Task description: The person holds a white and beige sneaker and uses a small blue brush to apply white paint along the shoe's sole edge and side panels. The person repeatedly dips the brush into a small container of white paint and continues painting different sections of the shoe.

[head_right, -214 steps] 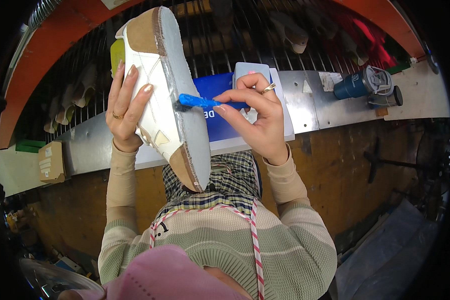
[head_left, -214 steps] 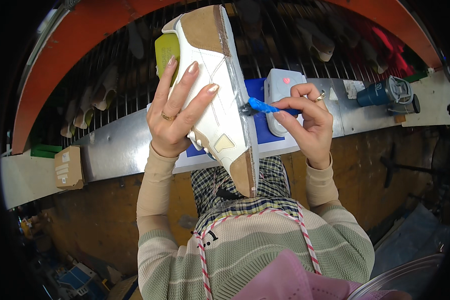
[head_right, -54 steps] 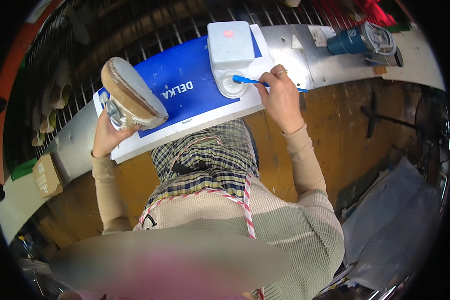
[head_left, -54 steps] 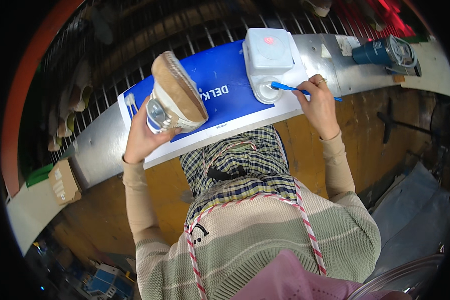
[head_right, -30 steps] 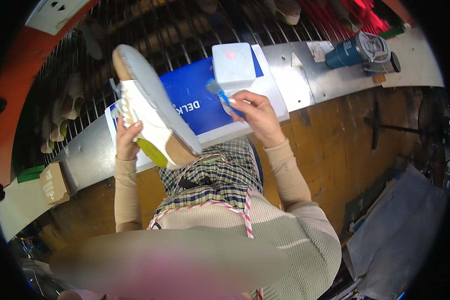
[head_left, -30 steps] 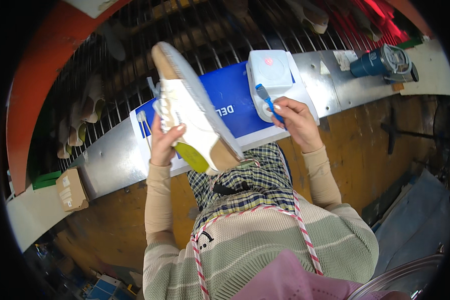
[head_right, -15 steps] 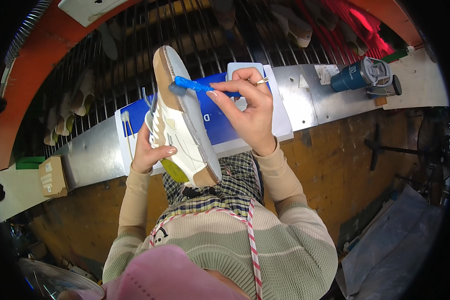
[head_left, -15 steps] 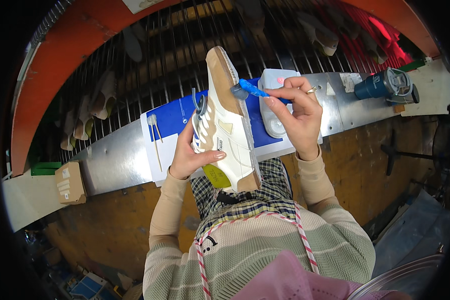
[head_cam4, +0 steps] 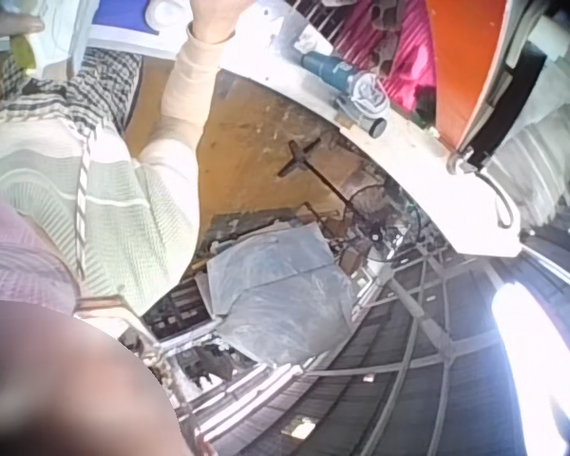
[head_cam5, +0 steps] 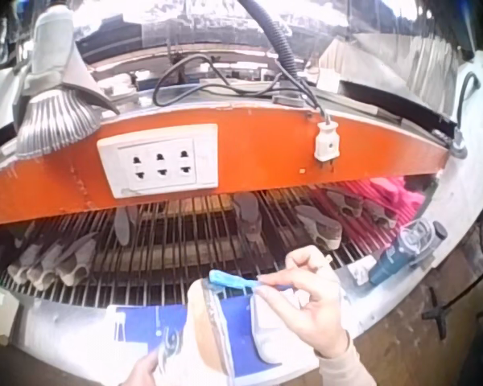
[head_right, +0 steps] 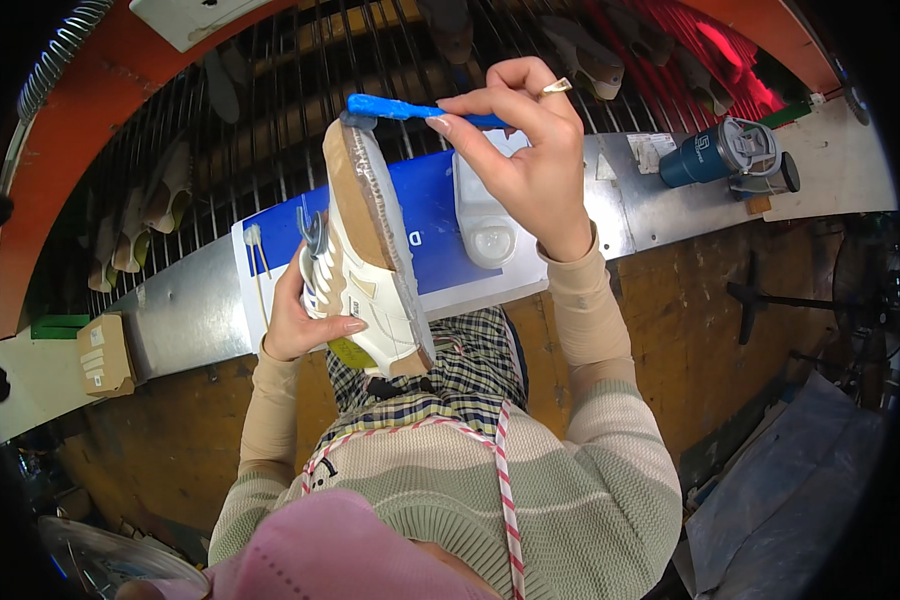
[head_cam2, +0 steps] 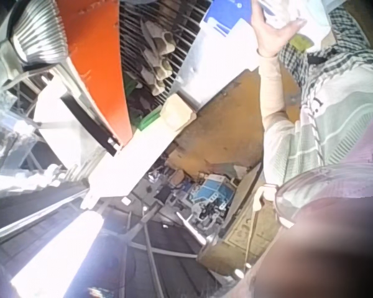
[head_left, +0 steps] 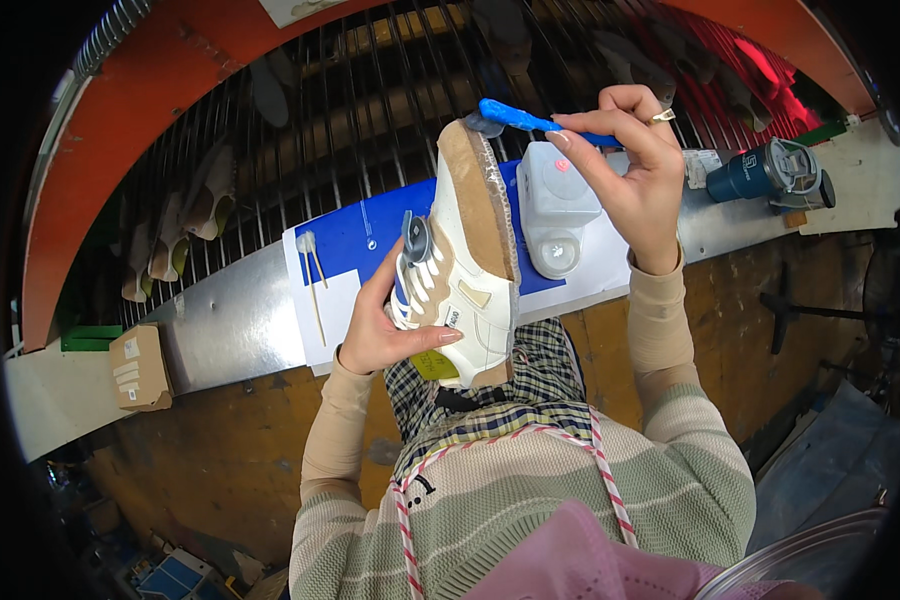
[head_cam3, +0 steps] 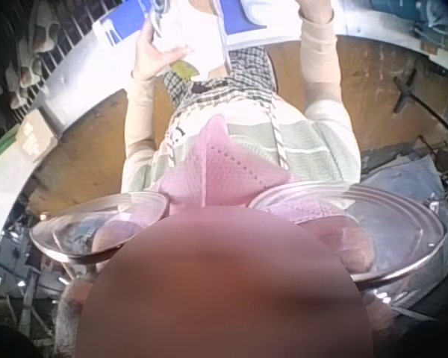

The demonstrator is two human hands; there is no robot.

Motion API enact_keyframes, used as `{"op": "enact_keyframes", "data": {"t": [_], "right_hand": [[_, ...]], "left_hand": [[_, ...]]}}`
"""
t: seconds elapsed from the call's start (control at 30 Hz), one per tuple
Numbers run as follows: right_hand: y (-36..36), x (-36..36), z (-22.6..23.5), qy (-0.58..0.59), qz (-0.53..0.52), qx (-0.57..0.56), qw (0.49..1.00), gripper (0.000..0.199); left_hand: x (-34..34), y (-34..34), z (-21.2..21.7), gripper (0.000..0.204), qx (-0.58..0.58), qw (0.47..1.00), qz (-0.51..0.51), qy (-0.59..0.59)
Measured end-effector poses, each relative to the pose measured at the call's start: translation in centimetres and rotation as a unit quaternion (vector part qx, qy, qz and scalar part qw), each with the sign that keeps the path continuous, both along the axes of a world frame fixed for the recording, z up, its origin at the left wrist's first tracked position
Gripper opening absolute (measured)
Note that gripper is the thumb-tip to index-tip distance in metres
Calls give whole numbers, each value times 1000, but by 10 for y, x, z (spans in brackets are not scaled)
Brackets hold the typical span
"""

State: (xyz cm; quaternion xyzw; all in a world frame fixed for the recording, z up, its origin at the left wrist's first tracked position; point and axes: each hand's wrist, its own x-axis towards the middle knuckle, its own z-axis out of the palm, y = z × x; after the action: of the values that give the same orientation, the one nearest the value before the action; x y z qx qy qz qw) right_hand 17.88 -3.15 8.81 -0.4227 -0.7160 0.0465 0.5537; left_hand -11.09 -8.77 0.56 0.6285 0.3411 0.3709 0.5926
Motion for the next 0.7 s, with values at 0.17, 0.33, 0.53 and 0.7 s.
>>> {"op": "enact_keyframes", "data": {"t": [0.17,0.33,0.53,0.7], "right_hand": [[-5,8,7,-46,23,-3,999,18],[-18,12,7,-49,55,-3,997,20],[-33,13,-3,-12,112,-57,992,21],[-34,6,-15,74,187,-148,968,20]], "left_hand": [[0,3,4,111,11,1000,-3,-15],[0,6,7,111,-2,1000,-5,-24],[-1,9,6,110,-53,997,7,-49],[0,12,4,105,-117,989,17,-89]]}}
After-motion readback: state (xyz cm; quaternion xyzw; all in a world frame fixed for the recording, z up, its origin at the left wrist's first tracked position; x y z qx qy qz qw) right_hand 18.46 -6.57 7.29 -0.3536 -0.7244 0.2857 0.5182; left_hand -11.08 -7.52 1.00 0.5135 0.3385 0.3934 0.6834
